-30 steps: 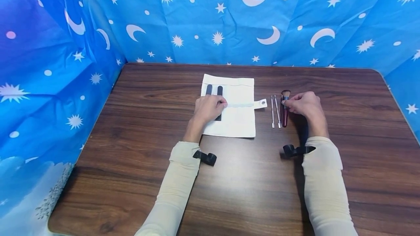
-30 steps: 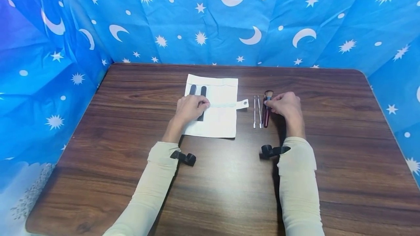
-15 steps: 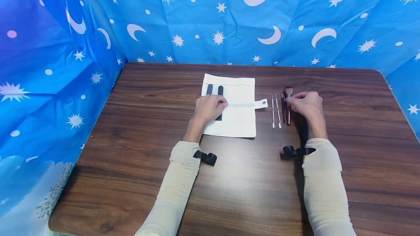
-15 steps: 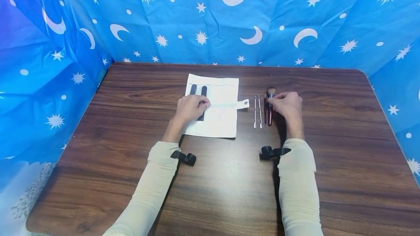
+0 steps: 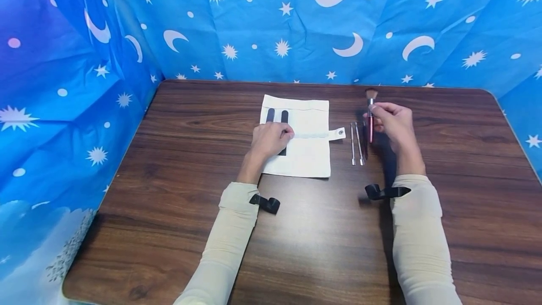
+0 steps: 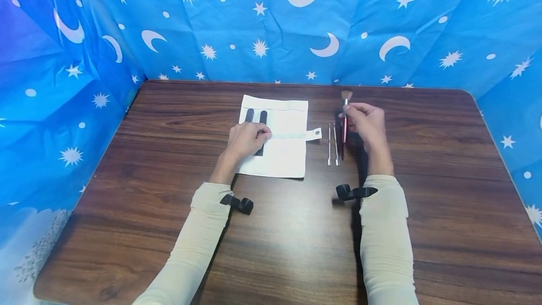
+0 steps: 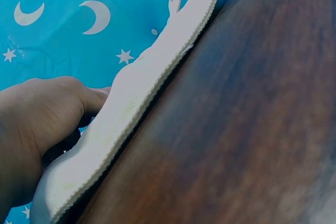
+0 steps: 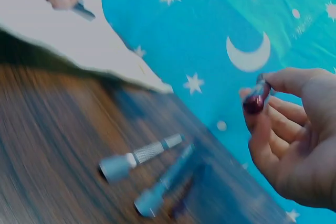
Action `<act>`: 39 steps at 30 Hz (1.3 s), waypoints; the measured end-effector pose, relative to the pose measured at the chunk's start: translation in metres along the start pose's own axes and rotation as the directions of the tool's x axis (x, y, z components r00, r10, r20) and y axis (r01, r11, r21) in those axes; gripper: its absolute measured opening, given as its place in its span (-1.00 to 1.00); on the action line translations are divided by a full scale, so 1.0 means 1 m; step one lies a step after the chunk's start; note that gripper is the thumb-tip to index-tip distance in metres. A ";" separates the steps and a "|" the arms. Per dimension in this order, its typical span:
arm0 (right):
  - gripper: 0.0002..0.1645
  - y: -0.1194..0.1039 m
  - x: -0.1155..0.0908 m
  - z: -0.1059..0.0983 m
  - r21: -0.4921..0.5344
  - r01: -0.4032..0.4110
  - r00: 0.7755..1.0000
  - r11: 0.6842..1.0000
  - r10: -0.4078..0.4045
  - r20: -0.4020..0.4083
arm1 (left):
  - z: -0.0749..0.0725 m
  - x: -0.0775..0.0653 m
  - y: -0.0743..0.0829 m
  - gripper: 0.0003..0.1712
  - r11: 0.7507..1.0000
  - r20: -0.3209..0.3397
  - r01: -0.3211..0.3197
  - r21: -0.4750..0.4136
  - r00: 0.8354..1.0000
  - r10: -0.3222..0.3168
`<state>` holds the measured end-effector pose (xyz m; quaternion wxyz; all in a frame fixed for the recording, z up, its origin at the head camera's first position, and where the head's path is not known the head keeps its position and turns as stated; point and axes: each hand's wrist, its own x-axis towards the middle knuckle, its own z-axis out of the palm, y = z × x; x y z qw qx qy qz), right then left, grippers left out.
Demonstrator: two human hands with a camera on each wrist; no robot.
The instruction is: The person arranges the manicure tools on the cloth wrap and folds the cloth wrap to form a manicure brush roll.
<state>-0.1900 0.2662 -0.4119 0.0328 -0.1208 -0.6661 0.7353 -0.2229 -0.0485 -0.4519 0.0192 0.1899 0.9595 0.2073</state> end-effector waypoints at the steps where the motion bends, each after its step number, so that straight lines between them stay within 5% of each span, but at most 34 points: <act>1: -0.82 -0.001 0.000 0.004 0.045 -0.005 0.999 0.999 0.003 0.046 | 0.000 0.000 0.000 -0.79 1.000 0.001 0.000 -0.001 1.000 0.000; 7: -0.90 -0.001 0.001 0.036 0.047 -0.057 0.973 0.997 0.045 0.227 | 0.001 0.000 -0.002 -0.79 1.000 0.006 -0.004 -0.011 1.000 0.004; 13: -0.63 0.006 0.010 0.071 -0.082 -0.111 0.953 0.990 0.129 0.273 | 0.001 -0.001 -0.003 -0.80 1.000 0.003 -0.002 -0.008 1.000 0.002; 17: -0.56 0.014 0.016 0.092 -0.131 -0.114 0.951 0.985 0.147 0.271 | 0.002 0.000 -0.003 -0.80 1.000 0.011 -0.002 0.005 1.000 0.002; 24: -0.94 0.028 0.028 0.115 0.025 -0.126 0.976 0.992 0.120 0.184 | 0.002 0.000 -0.002 -0.79 1.000 0.012 -0.008 0.022 1.000 0.008; 28: -0.95 0.036 0.032 0.118 0.052 -0.135 0.985 0.989 0.129 0.115 | 0.003 0.001 -0.002 -0.79 0.999 0.013 -0.022 0.025 1.000 0.021; 39: -0.85 0.035 0.041 0.124 -0.174 -0.146 0.959 0.974 0.182 0.217 | 0.001 0.001 -0.002 -0.80 1.000 0.005 -0.008 0.010 1.000 0.008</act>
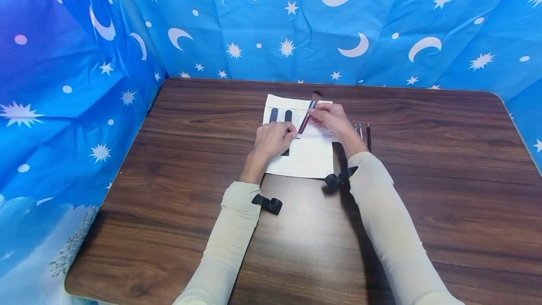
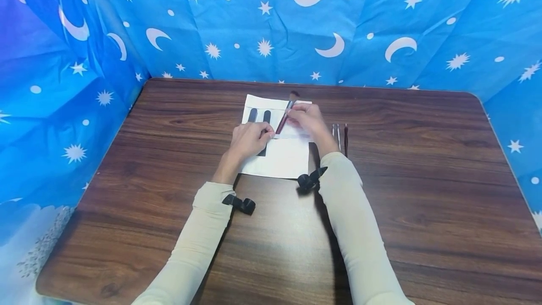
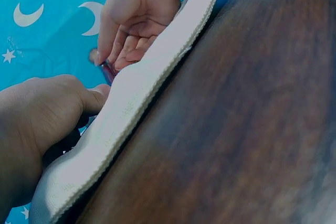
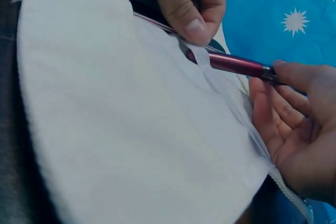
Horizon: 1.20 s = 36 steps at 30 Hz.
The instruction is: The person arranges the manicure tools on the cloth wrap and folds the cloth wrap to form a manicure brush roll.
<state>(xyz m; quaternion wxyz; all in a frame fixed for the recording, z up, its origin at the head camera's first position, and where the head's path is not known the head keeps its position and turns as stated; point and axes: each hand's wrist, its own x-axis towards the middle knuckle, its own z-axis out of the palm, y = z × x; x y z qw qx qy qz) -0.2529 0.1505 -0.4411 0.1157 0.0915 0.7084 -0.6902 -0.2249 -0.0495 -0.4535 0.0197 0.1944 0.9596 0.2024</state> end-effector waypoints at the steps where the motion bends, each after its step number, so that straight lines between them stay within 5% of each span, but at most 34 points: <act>1: -0.79 -0.001 0.000 0.000 -0.031 -0.015 1.000 0.999 0.015 0.012 | 0.000 0.000 0.000 -0.80 1.000 -0.001 0.001 -0.003 1.000 -0.001; 5: -0.70 -0.004 0.002 0.002 -0.142 -0.044 0.997 0.989 0.053 0.057 | 0.000 0.000 0.000 -0.80 1.000 -0.007 0.008 -0.020 1.000 -0.008; 10: -0.86 -0.007 0.002 0.003 -0.169 -0.062 0.993 0.984 0.078 0.089 | -0.001 -0.001 -0.001 -0.81 0.999 -0.019 0.012 -0.031 1.000 -0.013; 16: -0.82 -0.011 0.004 0.006 -0.115 -0.088 0.991 0.989 0.099 0.090 | -0.001 0.000 -0.002 -0.82 0.999 -0.019 0.016 -0.033 1.000 -0.016; 26: -0.75 -0.010 0.004 0.008 -0.030 -0.138 0.990 0.990 0.137 -0.022 | -0.001 0.000 0.000 -0.80 0.998 -0.004 0.026 -0.051 1.000 -0.026; 30: -0.71 -0.010 0.003 0.006 -0.149 -0.173 0.984 0.973 0.176 0.008 | 0.000 -0.001 0.001 -0.79 0.998 -0.007 0.028 -0.056 1.000 -0.029; 36: -0.66 -0.014 -0.004 0.005 -0.412 -0.122 0.967 0.903 0.201 0.154 | 0.000 -0.001 0.002 -0.80 0.997 -0.008 0.043 -0.059 0.999 -0.044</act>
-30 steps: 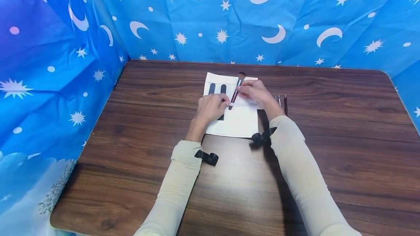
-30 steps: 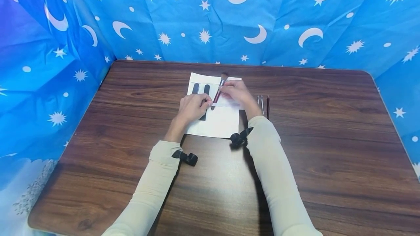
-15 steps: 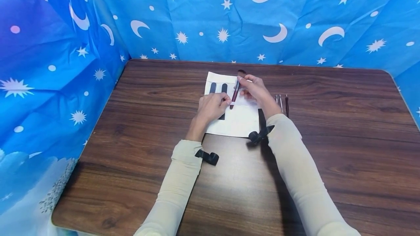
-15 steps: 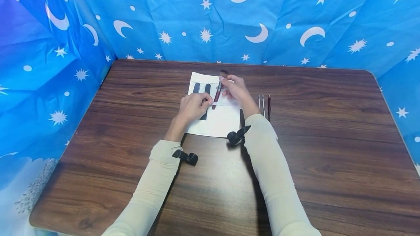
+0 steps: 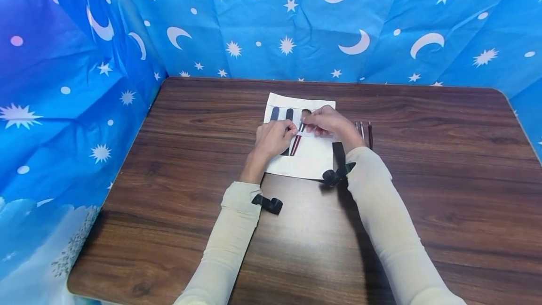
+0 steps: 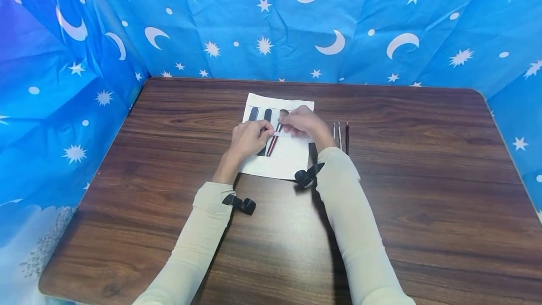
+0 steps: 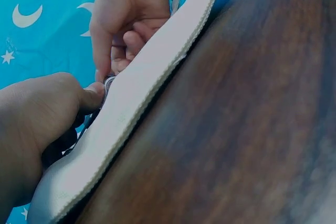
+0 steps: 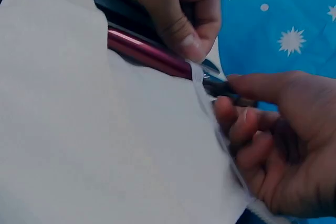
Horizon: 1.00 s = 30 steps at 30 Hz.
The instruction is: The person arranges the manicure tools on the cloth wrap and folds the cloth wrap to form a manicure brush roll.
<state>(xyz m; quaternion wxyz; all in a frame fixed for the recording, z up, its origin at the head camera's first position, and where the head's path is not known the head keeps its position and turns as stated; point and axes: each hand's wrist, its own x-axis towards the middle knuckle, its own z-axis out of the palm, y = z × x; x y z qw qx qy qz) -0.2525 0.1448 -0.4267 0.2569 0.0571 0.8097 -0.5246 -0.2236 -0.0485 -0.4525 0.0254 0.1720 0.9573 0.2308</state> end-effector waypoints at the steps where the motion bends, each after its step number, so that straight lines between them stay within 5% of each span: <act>1: -0.65 -0.001 -0.001 0.000 -0.032 0.008 1.000 0.999 -0.008 0.016 | 0.000 0.000 0.000 -0.80 1.000 -0.001 0.004 0.001 1.000 -0.004; 14: -0.53 0.004 -0.007 0.009 -0.261 0.138 0.990 0.955 -0.137 0.019 | 0.000 -0.001 0.003 -0.79 1.000 -0.013 0.024 -0.007 1.000 -0.024; 21: -0.61 0.008 -0.011 0.012 -0.286 0.152 0.984 0.946 -0.172 -0.046 | 0.000 -0.001 0.002 -0.79 1.000 -0.004 0.018 -0.009 1.000 -0.018; 25: -0.69 0.013 -0.015 0.010 -0.307 0.242 0.958 0.920 -0.276 -0.071 | 0.000 -0.001 0.002 -0.81 1.000 -0.007 0.022 0.002 1.000 -0.022; 30: -0.69 0.024 -0.032 0.003 -0.427 0.338 0.899 0.839 -0.422 -0.119 | 0.001 -0.002 0.004 -0.80 1.000 -0.013 0.026 0.016 1.000 -0.026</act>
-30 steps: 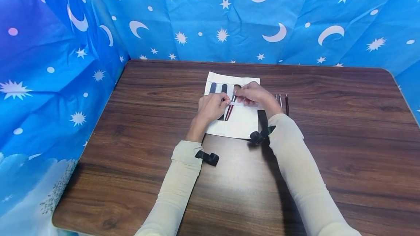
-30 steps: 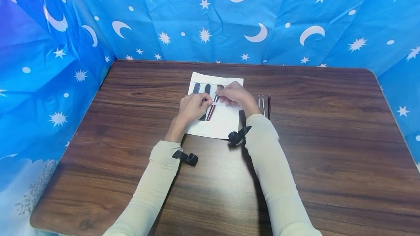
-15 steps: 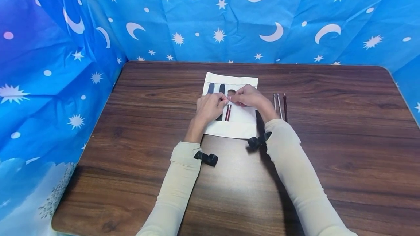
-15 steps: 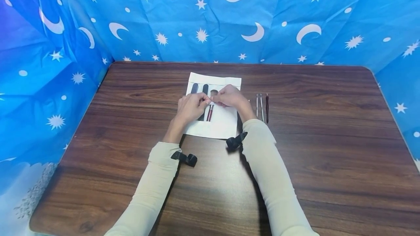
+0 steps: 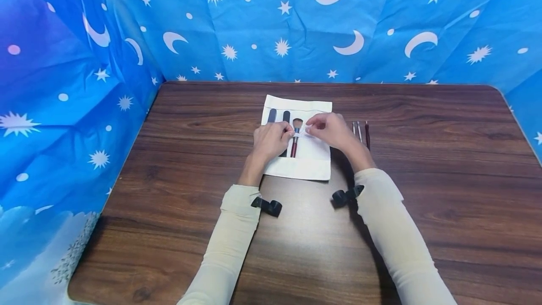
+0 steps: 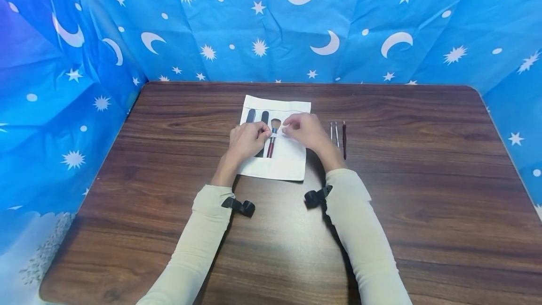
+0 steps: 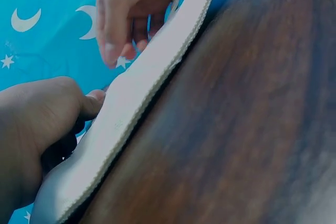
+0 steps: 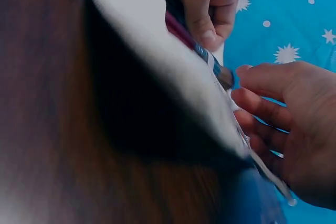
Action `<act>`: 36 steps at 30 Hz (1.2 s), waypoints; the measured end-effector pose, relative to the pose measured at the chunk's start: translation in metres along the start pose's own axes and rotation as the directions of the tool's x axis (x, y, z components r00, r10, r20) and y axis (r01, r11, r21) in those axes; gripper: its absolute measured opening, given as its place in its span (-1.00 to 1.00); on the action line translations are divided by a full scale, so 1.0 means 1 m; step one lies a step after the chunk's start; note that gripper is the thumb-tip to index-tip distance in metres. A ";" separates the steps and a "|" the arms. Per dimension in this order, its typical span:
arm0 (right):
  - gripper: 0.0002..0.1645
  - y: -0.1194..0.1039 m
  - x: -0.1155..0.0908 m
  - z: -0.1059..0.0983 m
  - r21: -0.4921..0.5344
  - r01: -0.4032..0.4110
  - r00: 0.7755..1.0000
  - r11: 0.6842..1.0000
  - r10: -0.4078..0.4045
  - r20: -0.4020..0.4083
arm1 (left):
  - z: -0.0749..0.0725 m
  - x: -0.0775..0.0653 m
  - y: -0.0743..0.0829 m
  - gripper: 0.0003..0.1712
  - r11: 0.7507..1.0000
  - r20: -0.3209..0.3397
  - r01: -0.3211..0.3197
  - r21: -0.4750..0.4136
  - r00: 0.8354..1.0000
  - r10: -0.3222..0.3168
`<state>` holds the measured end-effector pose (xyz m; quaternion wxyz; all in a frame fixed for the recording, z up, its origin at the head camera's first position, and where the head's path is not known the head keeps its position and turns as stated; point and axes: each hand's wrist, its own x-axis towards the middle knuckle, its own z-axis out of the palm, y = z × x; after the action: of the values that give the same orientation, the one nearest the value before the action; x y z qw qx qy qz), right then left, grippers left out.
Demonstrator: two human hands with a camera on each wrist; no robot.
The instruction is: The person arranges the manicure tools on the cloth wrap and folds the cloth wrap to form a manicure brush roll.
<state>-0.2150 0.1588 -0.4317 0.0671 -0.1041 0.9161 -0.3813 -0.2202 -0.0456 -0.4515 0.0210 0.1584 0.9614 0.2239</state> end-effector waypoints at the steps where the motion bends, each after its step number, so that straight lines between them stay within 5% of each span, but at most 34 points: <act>1: -0.68 0.001 -0.004 -0.002 -0.027 0.008 1.000 1.000 -0.009 -0.009 | 0.000 0.000 0.001 -0.80 1.000 -0.003 0.002 0.005 1.000 -0.002; 9: -0.62 0.011 -0.026 -0.007 -0.177 0.060 0.997 0.982 -0.051 0.055 | 0.001 0.000 0.004 -0.79 1.000 -0.029 0.019 0.022 0.999 -0.018; 14: -0.73 0.020 -0.024 -0.006 -0.150 0.105 0.994 0.983 -0.100 0.038 | 0.001 0.000 0.004 -0.79 1.000 -0.013 0.007 0.022 1.000 -0.007; 24: -0.70 0.030 -0.018 -0.015 -0.067 0.126 0.991 0.990 -0.123 0.044 | 0.002 0.006 0.006 -0.77 0.982 -0.024 -0.155 -0.108 0.988 0.154; 30: -0.68 0.037 -0.029 -0.039 0.165 0.066 0.990 0.984 -0.045 -0.131 | 0.005 0.009 0.008 -0.74 0.980 0.010 -0.196 -0.036 0.980 0.197; 36: -0.63 0.048 -0.045 -0.069 0.175 -0.032 0.964 0.984 0.076 -0.254 | 0.007 0.009 0.010 -0.75 0.981 0.014 -0.187 -0.041 0.982 0.188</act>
<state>-0.1921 0.2501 -0.4159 -0.0344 -0.0222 0.8838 -0.4660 -0.2250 -0.0313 -0.4534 0.0115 0.2496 0.9374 0.2427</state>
